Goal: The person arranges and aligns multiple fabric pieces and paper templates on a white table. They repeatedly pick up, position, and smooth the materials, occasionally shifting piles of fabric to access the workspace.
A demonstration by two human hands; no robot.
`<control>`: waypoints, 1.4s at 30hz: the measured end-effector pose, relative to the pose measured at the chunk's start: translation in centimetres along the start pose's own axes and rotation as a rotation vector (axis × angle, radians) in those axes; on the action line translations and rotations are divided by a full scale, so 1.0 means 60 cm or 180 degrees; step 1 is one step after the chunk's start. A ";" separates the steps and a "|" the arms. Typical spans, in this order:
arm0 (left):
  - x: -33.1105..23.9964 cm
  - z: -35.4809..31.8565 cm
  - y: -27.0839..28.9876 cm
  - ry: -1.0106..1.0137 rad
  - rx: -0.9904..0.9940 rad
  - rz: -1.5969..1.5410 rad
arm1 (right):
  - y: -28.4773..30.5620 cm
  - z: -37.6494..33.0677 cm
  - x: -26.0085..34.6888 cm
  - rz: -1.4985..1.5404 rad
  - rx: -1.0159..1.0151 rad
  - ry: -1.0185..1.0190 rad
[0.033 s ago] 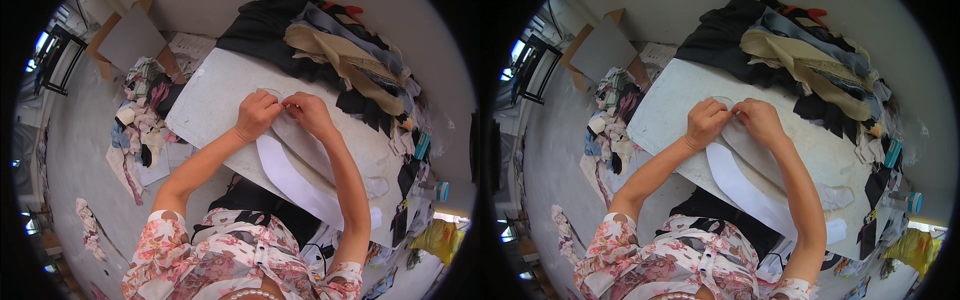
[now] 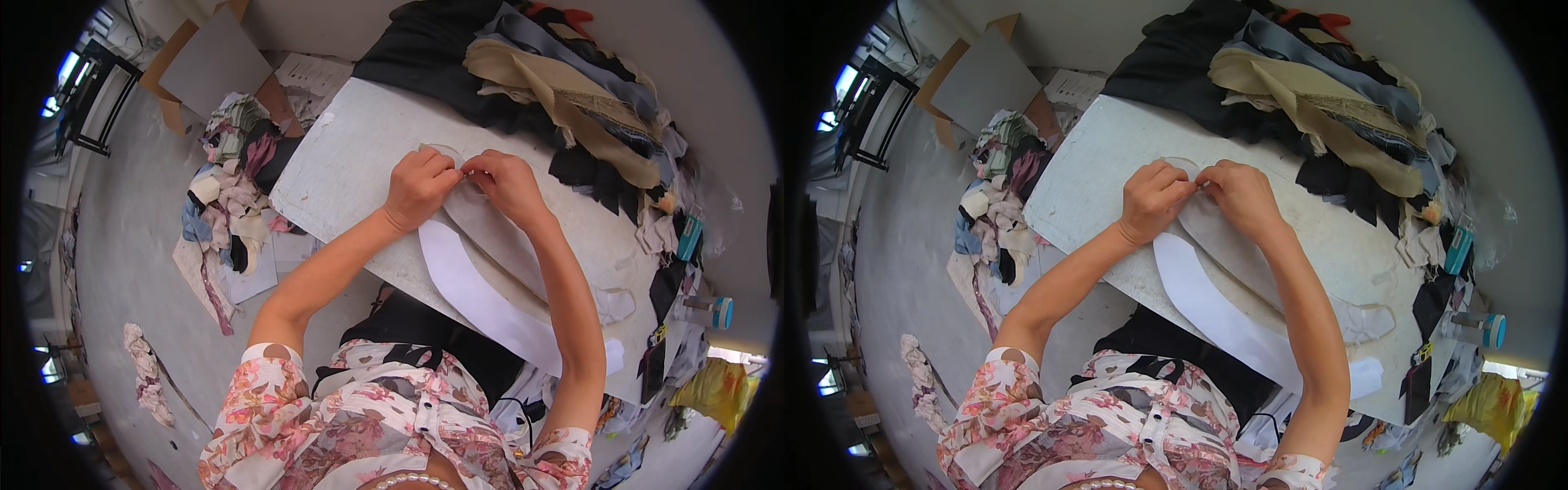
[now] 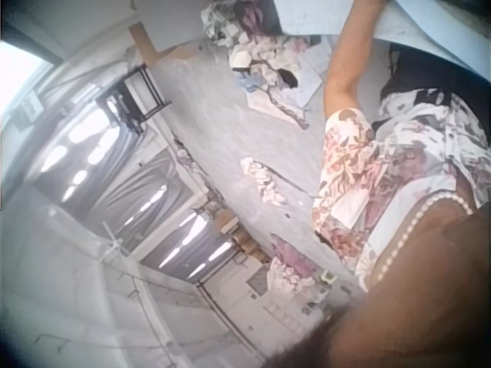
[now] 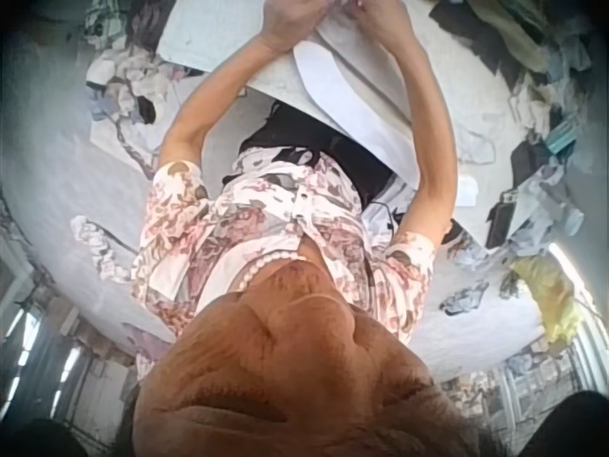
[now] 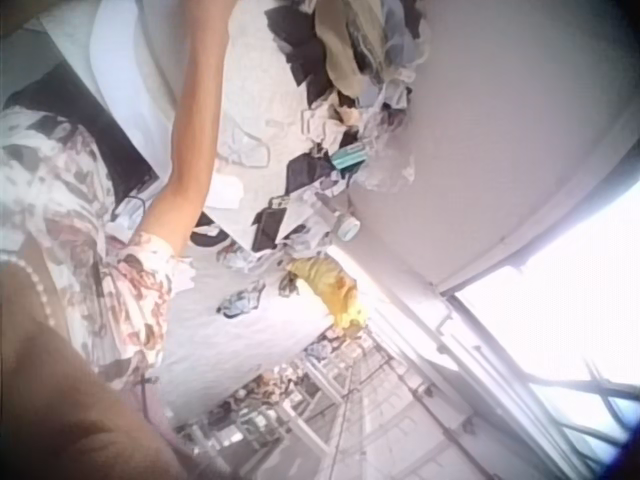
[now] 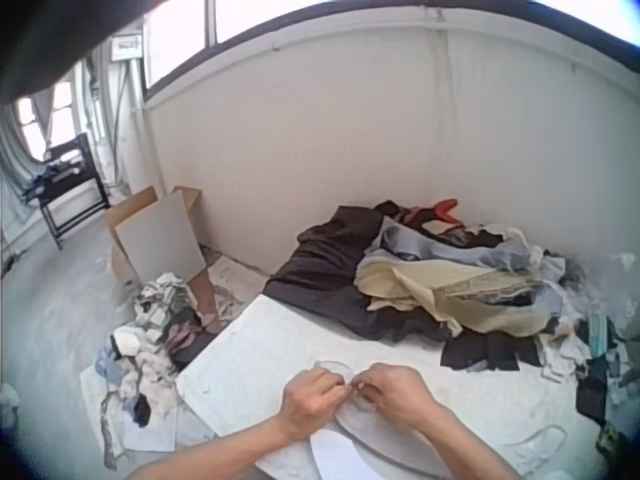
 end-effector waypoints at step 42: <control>0.019 -0.055 -0.087 -0.0500 0.2882 0.0074 | 0.214 -0.474 0.008 -0.1130 -0.1878 -0.1209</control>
Point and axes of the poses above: each hand's wrist, its own z-axis towards the middle knuckle, its own y-axis out of the back of the hand, x = y × z, the point moved 10 cm from there along z, towards the middle knuckle, and after that the axes turned 6 degrees about x, right-handed, at the moved point
